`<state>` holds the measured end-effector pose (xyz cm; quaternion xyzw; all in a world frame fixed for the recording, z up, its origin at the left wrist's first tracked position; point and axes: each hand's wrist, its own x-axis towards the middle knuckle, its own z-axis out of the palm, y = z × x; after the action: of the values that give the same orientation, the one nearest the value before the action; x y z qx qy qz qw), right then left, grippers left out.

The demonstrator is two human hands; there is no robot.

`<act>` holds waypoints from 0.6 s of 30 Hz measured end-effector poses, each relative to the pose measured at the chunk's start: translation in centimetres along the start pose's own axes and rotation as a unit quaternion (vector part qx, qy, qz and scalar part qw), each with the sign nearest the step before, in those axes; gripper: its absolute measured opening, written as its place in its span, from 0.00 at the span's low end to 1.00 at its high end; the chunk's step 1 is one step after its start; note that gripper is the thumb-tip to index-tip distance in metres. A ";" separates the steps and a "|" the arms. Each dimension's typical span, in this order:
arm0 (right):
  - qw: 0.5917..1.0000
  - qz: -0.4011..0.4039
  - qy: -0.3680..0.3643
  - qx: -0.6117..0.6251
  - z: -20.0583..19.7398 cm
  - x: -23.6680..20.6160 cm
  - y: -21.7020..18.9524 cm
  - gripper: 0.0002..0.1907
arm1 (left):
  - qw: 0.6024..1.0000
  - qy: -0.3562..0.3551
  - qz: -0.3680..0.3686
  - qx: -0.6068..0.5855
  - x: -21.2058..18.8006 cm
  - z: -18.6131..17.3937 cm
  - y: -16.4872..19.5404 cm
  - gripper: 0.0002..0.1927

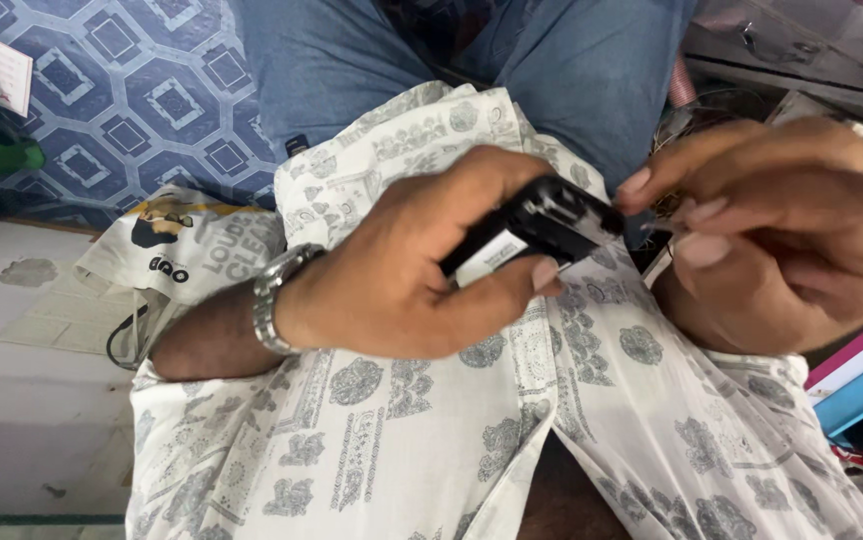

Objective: The person unscrews the back cover of a keypad mobile phone using a screwdriver, pries the cover open, works on the internal battery compartment, then reassembles the phone and presses its keypad buttons to test it. At the end the person plugs a charging cable into a smartphone.

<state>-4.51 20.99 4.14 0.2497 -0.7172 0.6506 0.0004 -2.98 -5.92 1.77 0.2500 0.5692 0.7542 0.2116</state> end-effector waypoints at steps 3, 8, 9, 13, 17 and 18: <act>0.995 0.024 -0.089 -0.046 -0.7 0.7 -1.6 0.07 | 0.998 0.000 -0.006 0.055 -0.2 0.1 1.5 0.21; 0.983 0.044 -0.154 -0.085 -0.8 1.3 -2.6 0.10 | 0.999 -0.010 -0.040 0.017 -0.2 0.4 2.3 0.20; 0.982 0.040 -0.165 -0.087 -0.8 1.4 -2.6 0.10 | 0.999 -0.008 -0.038 0.011 -0.3 0.5 2.4 0.18; 0.976 0.034 -0.194 -0.091 -0.7 1.8 -2.4 0.11 | 0.999 -0.010 -0.045 -0.002 -0.4 0.6 2.5 0.16; 0.976 0.055 -0.194 -0.082 -0.4 1.9 -2.5 0.11 | 0.998 -0.012 -0.056 -0.018 -0.3 0.5 2.6 0.13; 0.975 0.056 -0.196 -0.084 -0.3 1.9 -2.6 0.11 | 0.998 -0.015 -0.063 -0.019 -0.3 0.5 2.7 0.14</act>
<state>-5.39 20.55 7.22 0.3307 -0.7685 0.5253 -0.1552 -2.52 -6.49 4.48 0.2203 0.5660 0.7464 0.2720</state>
